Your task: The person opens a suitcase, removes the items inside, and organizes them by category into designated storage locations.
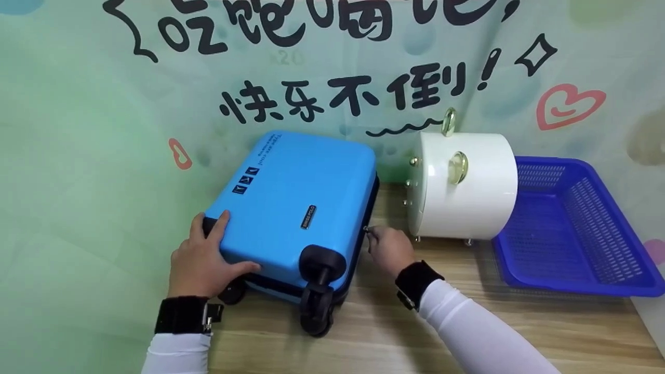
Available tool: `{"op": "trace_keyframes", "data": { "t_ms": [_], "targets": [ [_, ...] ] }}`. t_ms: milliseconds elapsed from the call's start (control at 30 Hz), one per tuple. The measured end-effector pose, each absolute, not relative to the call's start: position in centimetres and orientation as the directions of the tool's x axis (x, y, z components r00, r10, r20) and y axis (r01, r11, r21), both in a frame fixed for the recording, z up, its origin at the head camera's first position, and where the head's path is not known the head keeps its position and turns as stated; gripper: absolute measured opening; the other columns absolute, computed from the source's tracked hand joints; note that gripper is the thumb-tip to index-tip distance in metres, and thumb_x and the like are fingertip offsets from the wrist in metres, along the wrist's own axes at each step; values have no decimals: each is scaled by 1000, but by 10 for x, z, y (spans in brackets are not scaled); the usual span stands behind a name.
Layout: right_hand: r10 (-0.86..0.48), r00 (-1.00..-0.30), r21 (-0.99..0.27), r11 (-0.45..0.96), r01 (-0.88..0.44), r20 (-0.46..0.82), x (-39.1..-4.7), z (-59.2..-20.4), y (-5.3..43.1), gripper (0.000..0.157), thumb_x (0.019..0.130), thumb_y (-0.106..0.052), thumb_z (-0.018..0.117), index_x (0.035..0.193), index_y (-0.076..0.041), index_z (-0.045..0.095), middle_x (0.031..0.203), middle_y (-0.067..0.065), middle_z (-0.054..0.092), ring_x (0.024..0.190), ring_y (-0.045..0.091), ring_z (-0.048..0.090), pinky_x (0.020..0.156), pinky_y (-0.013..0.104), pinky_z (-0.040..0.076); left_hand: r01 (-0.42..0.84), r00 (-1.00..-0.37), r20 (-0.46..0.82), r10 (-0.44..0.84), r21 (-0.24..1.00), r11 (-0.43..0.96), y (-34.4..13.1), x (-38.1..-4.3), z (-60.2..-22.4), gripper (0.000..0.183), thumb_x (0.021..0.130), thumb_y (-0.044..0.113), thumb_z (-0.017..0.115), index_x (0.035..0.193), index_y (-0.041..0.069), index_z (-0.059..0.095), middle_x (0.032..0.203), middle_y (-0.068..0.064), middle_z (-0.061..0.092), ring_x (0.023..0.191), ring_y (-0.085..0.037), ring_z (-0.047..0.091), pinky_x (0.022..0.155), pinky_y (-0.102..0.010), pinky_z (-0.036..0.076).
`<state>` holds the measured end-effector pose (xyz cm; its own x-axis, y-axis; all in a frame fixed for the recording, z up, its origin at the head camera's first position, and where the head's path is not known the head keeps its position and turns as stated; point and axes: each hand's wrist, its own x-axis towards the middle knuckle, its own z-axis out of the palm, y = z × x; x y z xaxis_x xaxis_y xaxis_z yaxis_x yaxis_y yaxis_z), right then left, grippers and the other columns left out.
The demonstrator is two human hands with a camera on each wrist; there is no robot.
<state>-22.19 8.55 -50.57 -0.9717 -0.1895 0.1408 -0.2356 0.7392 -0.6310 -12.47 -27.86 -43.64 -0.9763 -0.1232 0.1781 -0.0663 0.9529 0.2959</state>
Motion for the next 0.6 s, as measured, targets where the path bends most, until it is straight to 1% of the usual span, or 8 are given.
{"op": "trace_keyframes", "data": {
  "t_ms": [167, 300, 433, 600],
  "targets": [
    [-189, -971, -614, 753, -238, 145, -222, -505, 85, 20, 105, -14, 62, 109, -6, 79, 84, 6, 78, 75, 23, 73, 73, 44, 61, -107, -968, 187, -165, 289, 951, -269, -119, -439, 139, 58, 107, 51, 169, 26, 27, 166, -32, 25, 114, -58, 60, 96, -77, 46],
    [-191, -972, -615, 753, -234, 137, -222, -505, 84, 20, 105, -14, 61, 108, -6, 79, 79, 4, 75, 69, 20, 70, 68, 41, 59, -149, -962, 181, -205, 283, 947, -260, -115, -440, 139, 58, 107, 51, 169, 27, 26, 167, -32, 24, 105, -57, 61, 94, -75, 48],
    [-197, -971, -616, 750, -239, 136, -221, -506, 84, 20, 105, -14, 61, 108, -6, 79, 75, 3, 73, 66, 18, 67, 66, 39, 58, -194, -955, 167, -245, 275, 942, -251, -111, -441, 140, 58, 107, 52, 170, 27, 23, 166, -33, 23, 105, -58, 60, 93, -74, 48],
    [-204, -969, -601, 761, -246, 139, -220, -507, 84, 20, 106, -14, 61, 113, -8, 79, 78, 2, 74, 69, 18, 67, 71, 41, 58, -241, -945, 158, -287, 256, 936, -239, -107, -440, 139, 61, 104, 57, 170, 26, 20, 166, -34, 23, 104, -59, 61, 89, -73, 50]
  ]
}}
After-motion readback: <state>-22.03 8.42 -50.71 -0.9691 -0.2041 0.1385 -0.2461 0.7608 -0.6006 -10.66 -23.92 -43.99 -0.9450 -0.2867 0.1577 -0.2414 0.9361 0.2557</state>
